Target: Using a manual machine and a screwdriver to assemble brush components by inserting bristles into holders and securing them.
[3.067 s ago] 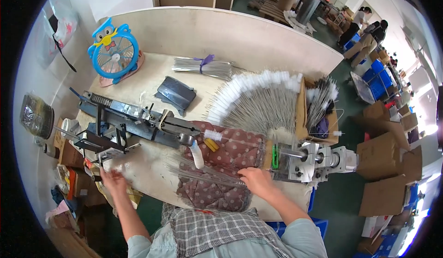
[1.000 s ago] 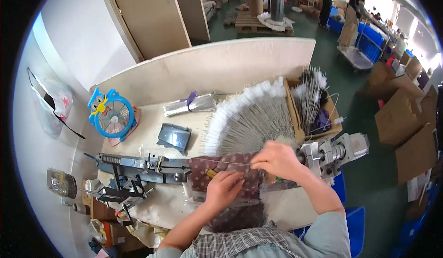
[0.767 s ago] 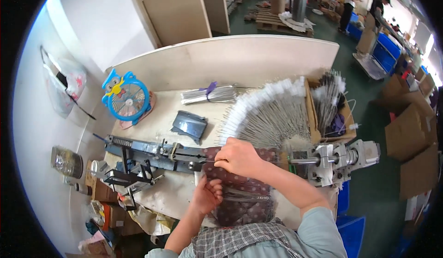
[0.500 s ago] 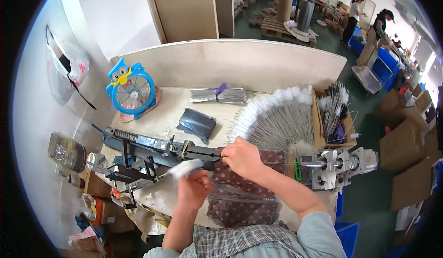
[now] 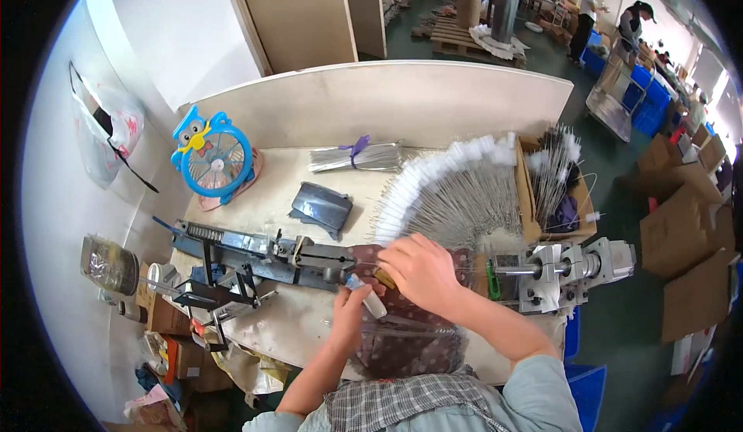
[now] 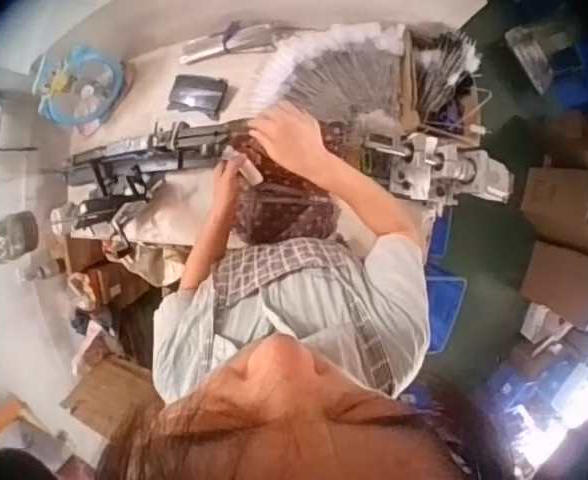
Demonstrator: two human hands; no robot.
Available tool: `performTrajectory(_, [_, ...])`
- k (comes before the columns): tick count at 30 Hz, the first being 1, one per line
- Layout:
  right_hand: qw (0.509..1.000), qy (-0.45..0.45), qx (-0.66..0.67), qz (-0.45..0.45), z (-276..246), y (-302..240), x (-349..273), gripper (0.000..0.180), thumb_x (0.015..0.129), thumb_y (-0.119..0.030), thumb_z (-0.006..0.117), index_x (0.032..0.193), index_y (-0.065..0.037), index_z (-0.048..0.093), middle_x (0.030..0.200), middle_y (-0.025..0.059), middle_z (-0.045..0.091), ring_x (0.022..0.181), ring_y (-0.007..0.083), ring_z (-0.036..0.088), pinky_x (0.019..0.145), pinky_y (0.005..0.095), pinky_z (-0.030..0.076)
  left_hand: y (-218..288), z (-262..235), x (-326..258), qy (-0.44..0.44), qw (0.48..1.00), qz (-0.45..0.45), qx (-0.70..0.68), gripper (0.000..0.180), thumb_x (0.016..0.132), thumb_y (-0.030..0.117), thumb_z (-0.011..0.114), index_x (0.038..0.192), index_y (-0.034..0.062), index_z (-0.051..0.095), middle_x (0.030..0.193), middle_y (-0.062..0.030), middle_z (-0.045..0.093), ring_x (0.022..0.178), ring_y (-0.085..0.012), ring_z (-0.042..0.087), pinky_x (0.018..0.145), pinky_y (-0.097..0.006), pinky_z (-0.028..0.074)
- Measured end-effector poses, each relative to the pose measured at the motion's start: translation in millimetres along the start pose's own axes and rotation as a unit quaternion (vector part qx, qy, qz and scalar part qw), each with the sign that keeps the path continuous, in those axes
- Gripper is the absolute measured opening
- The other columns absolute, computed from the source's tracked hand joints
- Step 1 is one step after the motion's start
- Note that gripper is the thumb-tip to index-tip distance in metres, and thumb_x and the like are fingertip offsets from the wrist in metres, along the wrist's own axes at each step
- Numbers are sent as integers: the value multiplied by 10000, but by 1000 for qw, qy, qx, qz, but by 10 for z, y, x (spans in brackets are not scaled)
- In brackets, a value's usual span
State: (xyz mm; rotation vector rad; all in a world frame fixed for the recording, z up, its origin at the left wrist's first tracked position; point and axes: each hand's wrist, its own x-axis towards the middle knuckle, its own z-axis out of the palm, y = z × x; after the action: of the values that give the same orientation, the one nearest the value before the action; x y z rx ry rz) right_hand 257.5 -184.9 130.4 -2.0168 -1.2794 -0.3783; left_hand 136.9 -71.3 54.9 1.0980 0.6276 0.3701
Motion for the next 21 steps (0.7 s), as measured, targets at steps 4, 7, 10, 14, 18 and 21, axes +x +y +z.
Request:
performTrajectory(4, [997, -72, 28, 15, -19, 68, -510, 168, 748, -143, 677, 908, -91, 668, 823, 36, 621, 699, 216, 616, 593, 327, 501, -44, 7, 6, -69, 995, 50, 60, 111, 729, 47, 606, 817, 8, 550, 656, -76, 602, 572, -167, 595, 534, -285, 484])
performTrajectory(7, [994, -88, 56, 16, 234, 112, -571, 185, 750, -149, 676, 925, -91, 664, 857, 50, 617, 687, 228, 627, 569, 337, 500, -30, -169, 72, -76, 974, 69, 200, 139, 708, 46, 622, 809, -7, 542, 619, -69, 592, 570, -148, 594, 515, -276, 470])
performTrajectory(10, [994, -89, 34, 62, 559, 205, -511, 181, 754, -192, 667, 907, -96, 658, 850, 57, 606, 707, 244, 632, 562, 349, 496, 100, -263, 90, -74, 928, 86, 355, 217, 737, 125, 674, 802, -24, 531, 610, -54, 591, 567, -123, 577, 512, -283, 457])
performTrajectory(14, [984, -177, 1, 19, 505, 178, -507, 123, 765, -210, 611, 761, -88, 604, 786, 60, 568, 711, 242, 627, 569, 359, 506, 51, -714, 47, -3, 989, 44, 140, 351, 817, 309, 691, 949, 27, 529, 842, -70, 596, 760, -154, 603, 651, -297, 491])
performTrajectory(18, [984, -171, 31, 43, 263, 123, -502, 167, 748, -249, 676, 793, -93, 637, 776, 59, 563, 699, 240, 612, 577, 350, 500, -30, -1865, -37, 118, 975, -78, -173, 321, 875, 362, 601, 1001, 68, 566, 824, -5, 553, 738, -144, 552, 688, -302, 478])
performTrajectory(21, [981, -185, 31, 46, 277, 104, -485, 205, 731, -258, 702, 841, -88, 670, 789, 59, 579, 701, 254, 609, 604, 360, 492, 204, -1921, -131, 219, 948, -103, -206, 299, 866, 375, 615, 952, 89, 605, 784, 25, 565, 724, -131, 553, 684, -303, 477])
